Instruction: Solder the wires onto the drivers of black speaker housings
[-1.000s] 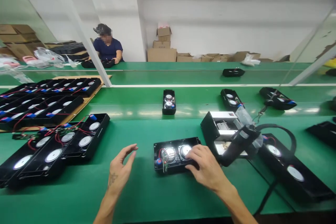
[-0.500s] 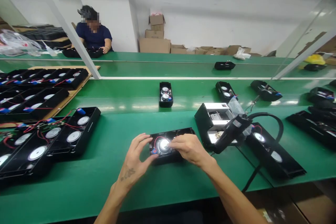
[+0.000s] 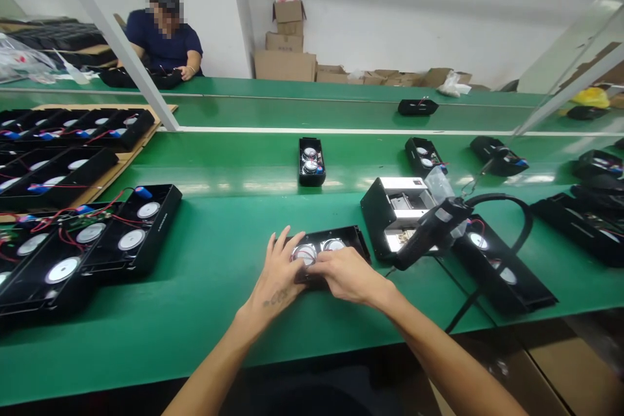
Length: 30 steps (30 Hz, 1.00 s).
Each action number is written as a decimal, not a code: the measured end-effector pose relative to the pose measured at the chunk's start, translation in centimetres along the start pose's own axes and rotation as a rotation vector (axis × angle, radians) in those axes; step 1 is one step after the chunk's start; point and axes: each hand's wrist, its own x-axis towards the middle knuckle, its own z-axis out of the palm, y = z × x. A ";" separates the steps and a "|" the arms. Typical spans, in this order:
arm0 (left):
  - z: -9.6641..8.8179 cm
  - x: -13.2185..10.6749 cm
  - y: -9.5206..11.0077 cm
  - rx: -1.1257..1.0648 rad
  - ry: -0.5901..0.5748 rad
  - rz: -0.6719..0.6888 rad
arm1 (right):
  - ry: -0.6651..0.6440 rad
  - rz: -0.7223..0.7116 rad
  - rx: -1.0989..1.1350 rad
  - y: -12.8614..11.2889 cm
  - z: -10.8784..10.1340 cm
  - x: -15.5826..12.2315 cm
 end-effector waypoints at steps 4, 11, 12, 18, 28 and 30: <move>-0.1 -0.2 0.5 -0.014 0.018 0.003 | -0.005 0.040 -0.016 -1.0 0.1 -0.3; -1.3 3.1 -1.4 -0.194 -0.093 -0.092 | 0.054 0.099 -0.019 -0.7 0.7 1.4; -1.7 4.1 -2.2 -0.261 -0.152 -0.123 | 0.062 0.111 0.040 -0.1 0.3 2.1; -3.3 8.6 -5.4 -0.620 -0.426 -0.397 | -0.009 0.194 0.309 2.9 -3.3 5.8; -3.4 8.5 -5.2 -0.614 -0.478 -0.469 | -0.015 0.111 0.256 2.5 -3.4 5.9; -3.5 8.5 -5.2 -0.603 -0.478 -0.461 | 0.008 0.072 0.235 2.7 -3.3 5.8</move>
